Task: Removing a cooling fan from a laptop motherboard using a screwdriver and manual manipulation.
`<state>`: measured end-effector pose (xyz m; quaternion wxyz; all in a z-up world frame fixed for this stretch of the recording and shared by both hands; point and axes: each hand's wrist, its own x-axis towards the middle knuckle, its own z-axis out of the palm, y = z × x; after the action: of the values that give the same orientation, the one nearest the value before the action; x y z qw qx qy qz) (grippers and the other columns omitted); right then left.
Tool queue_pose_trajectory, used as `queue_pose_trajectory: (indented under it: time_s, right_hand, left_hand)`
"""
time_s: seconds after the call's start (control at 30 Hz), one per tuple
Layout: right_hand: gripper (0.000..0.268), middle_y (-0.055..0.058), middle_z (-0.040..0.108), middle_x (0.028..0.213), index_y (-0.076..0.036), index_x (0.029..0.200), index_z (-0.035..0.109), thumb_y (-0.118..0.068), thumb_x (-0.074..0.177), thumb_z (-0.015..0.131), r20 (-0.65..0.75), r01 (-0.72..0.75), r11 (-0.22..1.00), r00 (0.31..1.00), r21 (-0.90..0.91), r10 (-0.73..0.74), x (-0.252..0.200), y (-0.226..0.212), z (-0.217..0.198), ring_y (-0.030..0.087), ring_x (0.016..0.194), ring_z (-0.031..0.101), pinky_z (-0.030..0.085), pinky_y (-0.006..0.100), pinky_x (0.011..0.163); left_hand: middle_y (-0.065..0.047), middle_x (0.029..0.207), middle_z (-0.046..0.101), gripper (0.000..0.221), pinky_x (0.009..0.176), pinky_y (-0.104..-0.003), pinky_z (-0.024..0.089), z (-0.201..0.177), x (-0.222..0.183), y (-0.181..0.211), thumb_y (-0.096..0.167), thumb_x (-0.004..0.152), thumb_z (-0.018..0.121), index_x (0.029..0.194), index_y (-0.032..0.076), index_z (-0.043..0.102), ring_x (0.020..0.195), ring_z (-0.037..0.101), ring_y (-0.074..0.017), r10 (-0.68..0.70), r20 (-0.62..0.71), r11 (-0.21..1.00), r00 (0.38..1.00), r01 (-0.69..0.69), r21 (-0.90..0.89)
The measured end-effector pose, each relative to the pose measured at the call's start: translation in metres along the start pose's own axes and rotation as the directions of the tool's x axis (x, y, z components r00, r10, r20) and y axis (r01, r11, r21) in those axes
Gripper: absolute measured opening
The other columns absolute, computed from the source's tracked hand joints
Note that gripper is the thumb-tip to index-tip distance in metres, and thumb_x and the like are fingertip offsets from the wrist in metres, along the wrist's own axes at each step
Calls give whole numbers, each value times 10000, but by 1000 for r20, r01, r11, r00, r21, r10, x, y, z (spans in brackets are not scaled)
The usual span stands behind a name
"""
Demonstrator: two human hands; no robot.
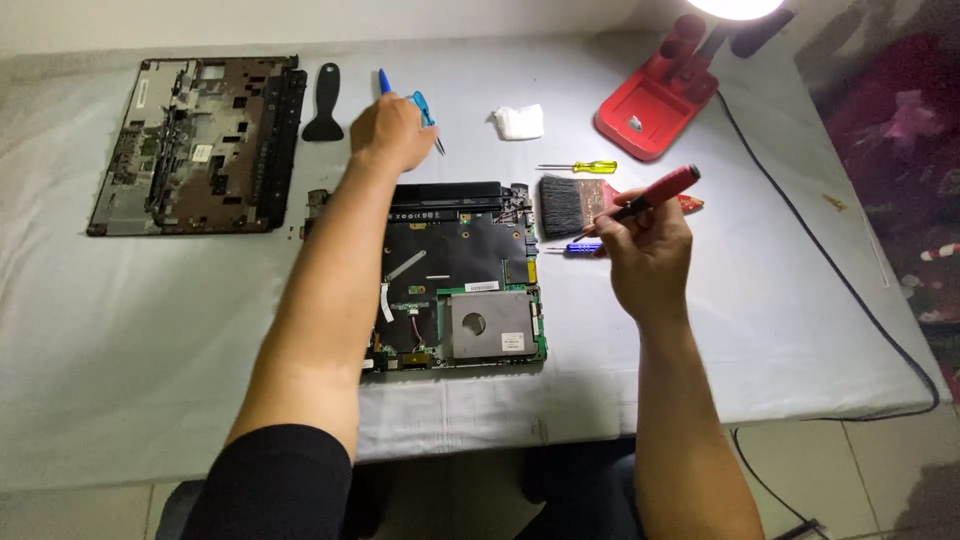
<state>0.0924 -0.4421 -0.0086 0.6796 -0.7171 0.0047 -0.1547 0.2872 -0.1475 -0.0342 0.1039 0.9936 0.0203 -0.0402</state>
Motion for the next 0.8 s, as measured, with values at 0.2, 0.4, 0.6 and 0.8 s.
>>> queue_pose_trajectory:
  time_s: [0.2,0.4,0.6,0.8]
  right_hand:
    - [178,49,604,794,-74,1096,566,-41,951,663,-25,27,999,999,-42,-28,-2,-12,-1,161,787,713,637,300,608]
    - [201,65,636,910,-44,1120,578,-17,948,679,-65,69,994,995,-89,-75,1,-14,-11,167,769,698,650,300,597]
    - [210,158,655,908,24,1163,552,8,998,681,-135,272,961,955,42,-265,2,-8,-22,211,779,715,605,269,595]
    - [237,179,642,931,17,1202,533,-51,1025,674,-142,337,941,932,-8,-335,-1,-13,-29,239,849,724,619,277,652]
  left_hand:
    - [-108,1085,706,181,724,-434,598,24,15,22,232,930,643,1046,97,675,961,706,-331,-225,61,959,972,232,-165]
    - [-34,947,761,229,733,-325,539,8,8,18,340,853,781,954,135,789,886,704,-203,-183,83,798,980,197,-570]
    - [-214,926,760,187,859,-540,535,25,-54,73,242,850,758,877,58,775,1001,704,-426,603,-33,696,797,-547,-464]
    - [-57,948,713,117,774,-455,608,61,-122,134,298,897,710,914,205,778,914,725,-333,766,50,642,641,-759,-112]
